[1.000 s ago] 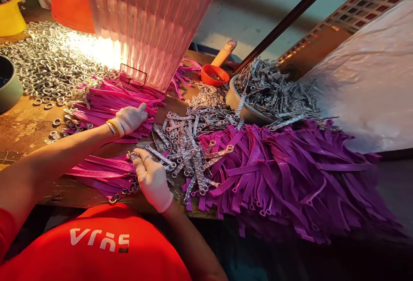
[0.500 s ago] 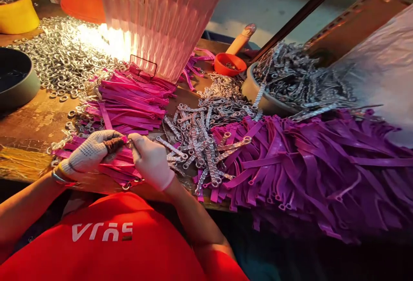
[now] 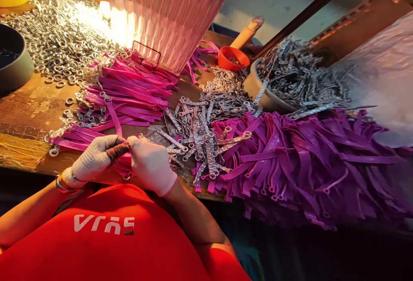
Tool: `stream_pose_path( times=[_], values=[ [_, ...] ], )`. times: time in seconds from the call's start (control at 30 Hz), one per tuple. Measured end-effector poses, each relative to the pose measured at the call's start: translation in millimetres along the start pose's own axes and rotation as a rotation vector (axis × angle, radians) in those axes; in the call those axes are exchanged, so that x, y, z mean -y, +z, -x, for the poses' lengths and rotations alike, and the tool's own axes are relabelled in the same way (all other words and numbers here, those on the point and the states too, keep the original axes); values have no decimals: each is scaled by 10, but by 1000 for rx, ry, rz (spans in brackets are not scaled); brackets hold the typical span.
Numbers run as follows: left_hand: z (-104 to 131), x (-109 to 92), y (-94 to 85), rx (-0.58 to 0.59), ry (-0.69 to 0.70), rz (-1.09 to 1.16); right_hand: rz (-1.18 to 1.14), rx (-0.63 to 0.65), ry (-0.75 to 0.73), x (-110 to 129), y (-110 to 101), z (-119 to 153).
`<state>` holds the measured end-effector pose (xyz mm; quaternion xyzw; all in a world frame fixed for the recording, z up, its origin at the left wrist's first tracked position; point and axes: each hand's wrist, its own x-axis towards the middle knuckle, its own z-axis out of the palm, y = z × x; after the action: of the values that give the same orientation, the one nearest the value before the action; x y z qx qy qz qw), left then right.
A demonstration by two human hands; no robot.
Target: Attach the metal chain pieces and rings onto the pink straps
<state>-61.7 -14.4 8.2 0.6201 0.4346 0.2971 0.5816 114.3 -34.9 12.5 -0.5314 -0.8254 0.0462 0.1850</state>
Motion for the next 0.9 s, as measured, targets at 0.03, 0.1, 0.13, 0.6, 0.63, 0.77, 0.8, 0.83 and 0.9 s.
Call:
stream_pose_path(
  times=[0.03,0.1,0.13,0.6,0.63,0.77,0.8,0.83,0.9],
  values=[
    [-1,29,0,-11,71,-146,-7,3,11,-3,23,7],
    [-6,92,-12,-19,169,-345,-38,9,47,-7,58,16],
    [-7,121,-24,7,180,-363,-56,17,69,-8,63,19],
    [134,379,-7,-97,262,-525,108,427,29,-33,123,-13],
    [130,374,-4,-74,268,-532,133,408,2,-27,154,25],
    [71,265,-23,38,260,-600,201,318,-16,-22,220,125],
    [54,217,-57,65,253,-650,212,297,-20,-30,229,133],
    [41,164,-111,85,246,-718,220,278,-28,-41,238,139],
    [37,45,-296,47,222,-876,230,236,-37,-76,251,162]
  ],
)
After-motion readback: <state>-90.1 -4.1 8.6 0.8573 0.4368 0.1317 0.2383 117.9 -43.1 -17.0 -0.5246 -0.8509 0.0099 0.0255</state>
